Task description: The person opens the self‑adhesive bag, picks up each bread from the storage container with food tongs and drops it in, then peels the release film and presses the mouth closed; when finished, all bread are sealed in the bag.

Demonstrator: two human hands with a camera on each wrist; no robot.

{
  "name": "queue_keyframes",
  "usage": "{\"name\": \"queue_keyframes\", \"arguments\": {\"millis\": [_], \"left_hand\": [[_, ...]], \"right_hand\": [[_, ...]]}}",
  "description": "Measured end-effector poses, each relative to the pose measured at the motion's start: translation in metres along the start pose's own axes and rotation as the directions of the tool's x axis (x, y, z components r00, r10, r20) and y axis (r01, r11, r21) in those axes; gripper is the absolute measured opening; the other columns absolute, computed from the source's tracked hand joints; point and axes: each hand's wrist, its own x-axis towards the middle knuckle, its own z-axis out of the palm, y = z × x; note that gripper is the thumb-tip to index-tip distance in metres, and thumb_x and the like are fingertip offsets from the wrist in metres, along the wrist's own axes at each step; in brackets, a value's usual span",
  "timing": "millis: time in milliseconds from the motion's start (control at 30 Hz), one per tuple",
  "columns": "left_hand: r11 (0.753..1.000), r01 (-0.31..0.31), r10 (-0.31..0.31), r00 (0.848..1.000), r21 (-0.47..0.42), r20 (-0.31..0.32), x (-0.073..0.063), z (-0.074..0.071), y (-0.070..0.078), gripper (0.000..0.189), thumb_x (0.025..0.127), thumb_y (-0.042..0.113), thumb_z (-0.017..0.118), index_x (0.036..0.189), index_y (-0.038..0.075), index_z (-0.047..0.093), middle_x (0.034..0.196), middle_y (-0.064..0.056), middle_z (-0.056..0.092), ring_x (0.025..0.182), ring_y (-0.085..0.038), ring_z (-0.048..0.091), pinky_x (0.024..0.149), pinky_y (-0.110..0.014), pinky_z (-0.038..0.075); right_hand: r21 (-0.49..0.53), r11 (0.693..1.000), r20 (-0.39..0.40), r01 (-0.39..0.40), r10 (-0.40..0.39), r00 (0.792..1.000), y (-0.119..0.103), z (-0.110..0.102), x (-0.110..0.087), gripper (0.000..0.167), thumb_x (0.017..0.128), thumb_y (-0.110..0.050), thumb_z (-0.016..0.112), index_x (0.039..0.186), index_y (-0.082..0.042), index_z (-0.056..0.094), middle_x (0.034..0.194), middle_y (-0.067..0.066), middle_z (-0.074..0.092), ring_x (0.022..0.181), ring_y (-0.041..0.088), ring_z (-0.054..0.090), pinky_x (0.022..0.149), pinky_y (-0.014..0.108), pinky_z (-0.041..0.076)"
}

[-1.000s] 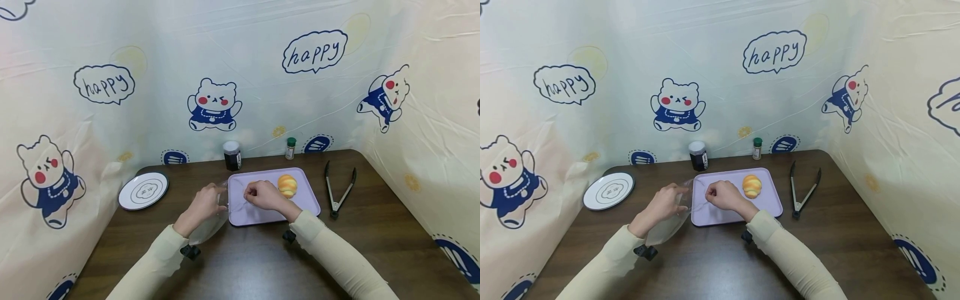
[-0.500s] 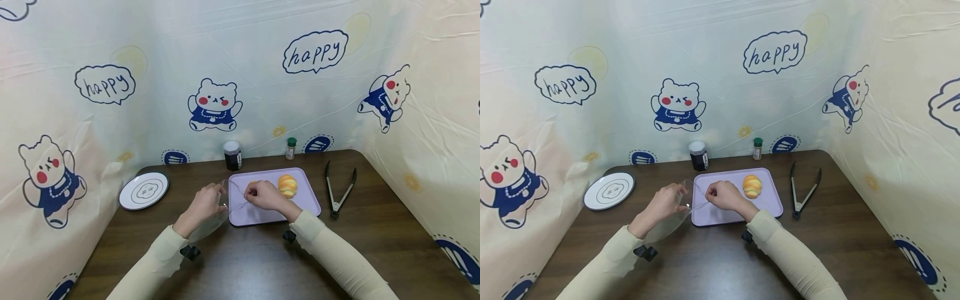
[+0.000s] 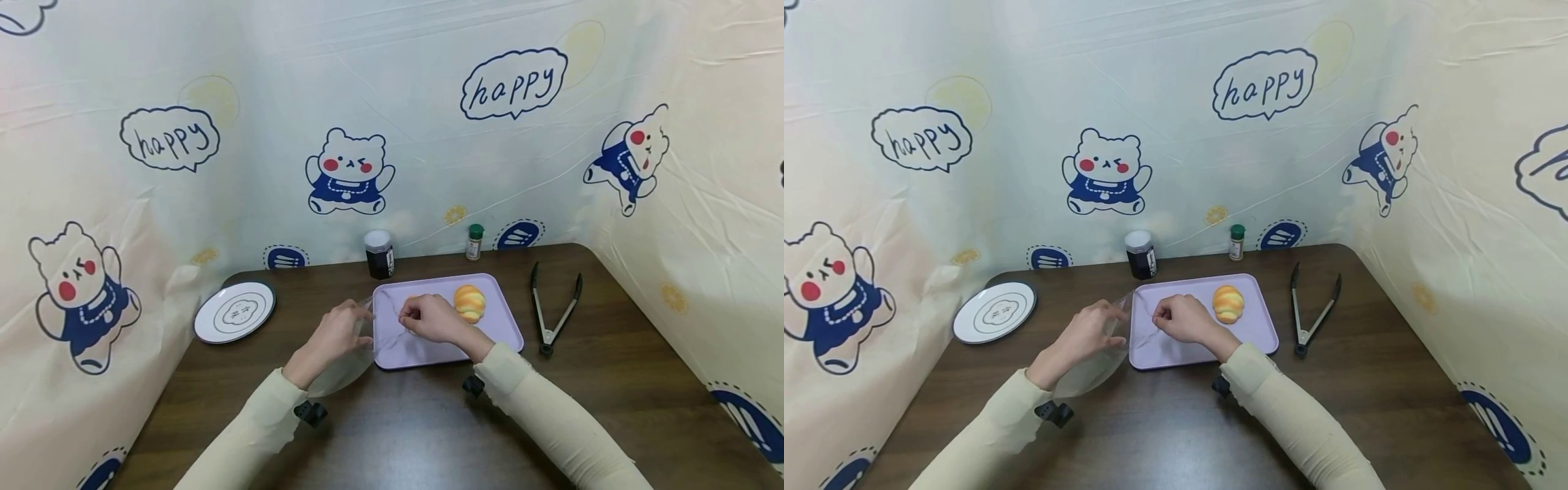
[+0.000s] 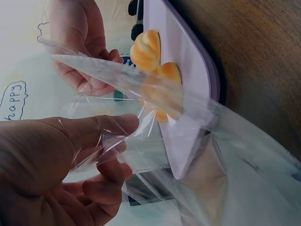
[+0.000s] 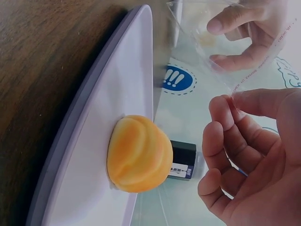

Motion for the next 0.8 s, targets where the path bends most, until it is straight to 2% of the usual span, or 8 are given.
{"name": "queue_keyframes", "arguments": {"millis": [167, 433, 667, 800], "left_hand": [[0.999, -0.044, 0.044, 0.999, 0.032, 0.022, 0.000, 0.001, -0.001, 0.048, 0.078, 0.022, 0.086, 0.123, 0.011, 0.072, 0.114, -0.014, 0.066, 0.098, -0.027, 0.067, 0.080, -0.046, 0.058], [1.000, -0.018, 0.018, 1.000, 0.012, 0.005, 0.001, 0.000, -0.002, 0.055, 0.075, 0.027, 0.089, 0.124, 0.010, 0.071, 0.111, -0.012, 0.064, 0.087, -0.021, 0.063, 0.076, -0.041, 0.057], [1.000, 0.026, -0.026, 1.000, 0.007, 0.014, 0.002, 0.000, -0.004, 0.061, 0.073, 0.029, 0.090, 0.128, 0.013, 0.069, 0.110, -0.013, 0.063, 0.082, -0.019, 0.060, 0.074, -0.037, 0.057], [1.000, 0.021, -0.021, 1.000, 0.010, 0.007, 0.002, 0.000, -0.007, 0.064, 0.072, 0.030, 0.090, 0.129, 0.012, 0.068, 0.110, -0.014, 0.063, 0.081, -0.019, 0.059, 0.074, -0.037, 0.057]], "right_hand": [[0.005, 1.000, 0.005, -0.001, 0.001, 1.000, -0.001, 0.000, 0.000, 0.009, 0.094, -0.022, 0.067, 0.086, -0.021, 0.072, 0.074, -0.010, 0.066, 0.067, 0.005, 0.056, 0.065, 0.024, 0.045], [-0.003, 1.000, 0.004, -0.005, 0.005, 1.000, -0.001, -0.002, -0.002, 0.009, 0.094, -0.023, 0.067, 0.087, -0.020, 0.072, 0.076, -0.010, 0.066, 0.068, 0.005, 0.056, 0.066, 0.024, 0.045], [0.035, 0.995, 0.004, -0.098, 0.098, 0.995, 0.007, -0.013, -0.009, 0.014, 0.095, -0.032, 0.067, 0.088, -0.021, 0.071, 0.077, -0.007, 0.066, 0.071, 0.010, 0.056, 0.064, 0.026, 0.047], [0.018, 0.991, -0.039, -0.131, 0.132, 0.990, 0.016, -0.022, -0.014, 0.014, 0.095, -0.031, 0.067, 0.090, -0.020, 0.071, 0.080, -0.005, 0.066, 0.072, 0.011, 0.056, 0.064, 0.026, 0.047]]}}
